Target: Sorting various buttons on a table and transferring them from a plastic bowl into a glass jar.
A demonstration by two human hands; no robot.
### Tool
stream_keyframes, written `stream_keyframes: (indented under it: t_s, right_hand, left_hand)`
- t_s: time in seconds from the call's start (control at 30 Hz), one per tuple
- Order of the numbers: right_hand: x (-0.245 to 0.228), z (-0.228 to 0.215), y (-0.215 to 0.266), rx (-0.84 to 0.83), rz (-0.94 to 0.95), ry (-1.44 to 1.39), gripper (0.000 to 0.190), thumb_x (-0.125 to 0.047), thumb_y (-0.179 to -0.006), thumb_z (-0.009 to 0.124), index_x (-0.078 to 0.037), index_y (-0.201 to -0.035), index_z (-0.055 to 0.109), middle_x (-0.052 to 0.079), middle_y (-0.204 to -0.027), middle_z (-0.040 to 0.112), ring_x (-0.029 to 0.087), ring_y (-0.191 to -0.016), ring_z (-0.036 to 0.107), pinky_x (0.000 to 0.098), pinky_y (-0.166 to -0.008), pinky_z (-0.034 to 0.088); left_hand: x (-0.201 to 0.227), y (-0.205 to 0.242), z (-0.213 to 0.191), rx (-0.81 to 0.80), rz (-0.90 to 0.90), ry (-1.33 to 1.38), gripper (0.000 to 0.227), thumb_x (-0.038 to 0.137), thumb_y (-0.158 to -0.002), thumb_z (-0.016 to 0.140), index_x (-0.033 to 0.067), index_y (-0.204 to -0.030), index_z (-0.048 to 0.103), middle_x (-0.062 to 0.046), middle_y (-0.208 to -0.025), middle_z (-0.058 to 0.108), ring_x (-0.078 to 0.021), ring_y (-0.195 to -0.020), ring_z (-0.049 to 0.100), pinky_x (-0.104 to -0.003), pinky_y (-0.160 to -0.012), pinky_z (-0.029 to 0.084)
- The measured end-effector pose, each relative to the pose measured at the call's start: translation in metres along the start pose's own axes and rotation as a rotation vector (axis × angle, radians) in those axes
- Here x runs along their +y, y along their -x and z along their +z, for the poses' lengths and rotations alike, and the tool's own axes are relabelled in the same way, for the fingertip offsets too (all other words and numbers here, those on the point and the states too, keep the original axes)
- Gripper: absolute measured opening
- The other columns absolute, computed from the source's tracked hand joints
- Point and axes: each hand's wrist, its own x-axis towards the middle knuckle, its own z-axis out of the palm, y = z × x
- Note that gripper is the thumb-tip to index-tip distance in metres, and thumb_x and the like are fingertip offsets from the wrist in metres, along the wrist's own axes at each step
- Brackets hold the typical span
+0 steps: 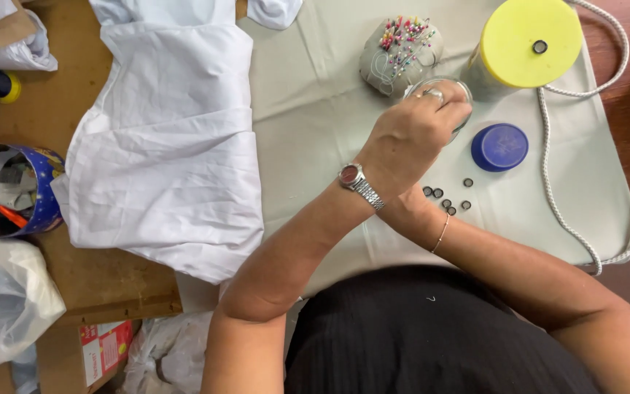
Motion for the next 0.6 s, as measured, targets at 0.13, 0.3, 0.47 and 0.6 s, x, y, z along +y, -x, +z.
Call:
stream_keyframes:
  t_s: [0.13, 0.3, 0.47, 0.6]
  right_hand:
    - [0.019, 0.008, 0.041, -0.013, -0.011, 0.043, 0.003, -0.006, -0.084, 0.067, -0.008, -0.085, 0.069, 0.002, -0.077, 0.060, 0.021, -0.060, 0.050, 0.0332, -0.052, 0.038]
    - [0.024, -0.120, 0.000, 0.306, 0.074, -0.199, 0.023, -0.004, -0.086, 0.069, -0.014, -0.104, 0.079, 0.002, -0.108, 0.073, 0.021, -0.086, 0.072, 0.0309, -0.065, 0.052]
    - [0.061, -0.136, -0.024, 0.397, 0.133, -0.003, 0.024, 0.001, -0.093, 0.078, -0.013, -0.111, 0.081, 0.000, -0.110, 0.077, 0.021, -0.088, 0.070, 0.0307, -0.071, 0.050]
    - [0.080, -0.136, 0.029, 0.336, 0.258, -0.076, 0.024, 0.013, -0.096, 0.070, 0.000, -0.115, 0.077, 0.017, -0.109, 0.074, 0.030, -0.096, 0.069, 0.0396, -0.085, 0.053]
  left_hand:
    - [-0.010, 0.009, -0.006, -0.006, -0.097, 0.280, 0.014, 0.004, -0.100, 0.058, 0.0070, -0.097, 0.071, -0.002, -0.100, 0.069, -0.0220, -0.096, 0.072, -0.037, -0.100, 0.056]
    - [-0.035, 0.016, -0.052, 0.029, -0.436, 0.619, 0.017, 0.004, -0.103, 0.063, 0.0047, -0.118, 0.072, -0.009, -0.119, 0.072, -0.0294, -0.116, 0.071, -0.043, -0.111, 0.054]
    - [-0.047, 0.074, -0.031, -0.150, -0.531, 0.647, 0.060, -0.003, -0.088, 0.065, 0.0061, -0.146, 0.054, -0.013, -0.142, 0.060, -0.0320, -0.133, 0.059, -0.045, -0.116, 0.047]
    - [-0.023, 0.092, -0.040, -0.280, -0.621, 0.618, 0.073, 0.023, -0.092, 0.078, 0.0056, -0.152, 0.039, -0.015, -0.150, 0.054, -0.0301, -0.141, 0.053, -0.041, -0.123, 0.044]
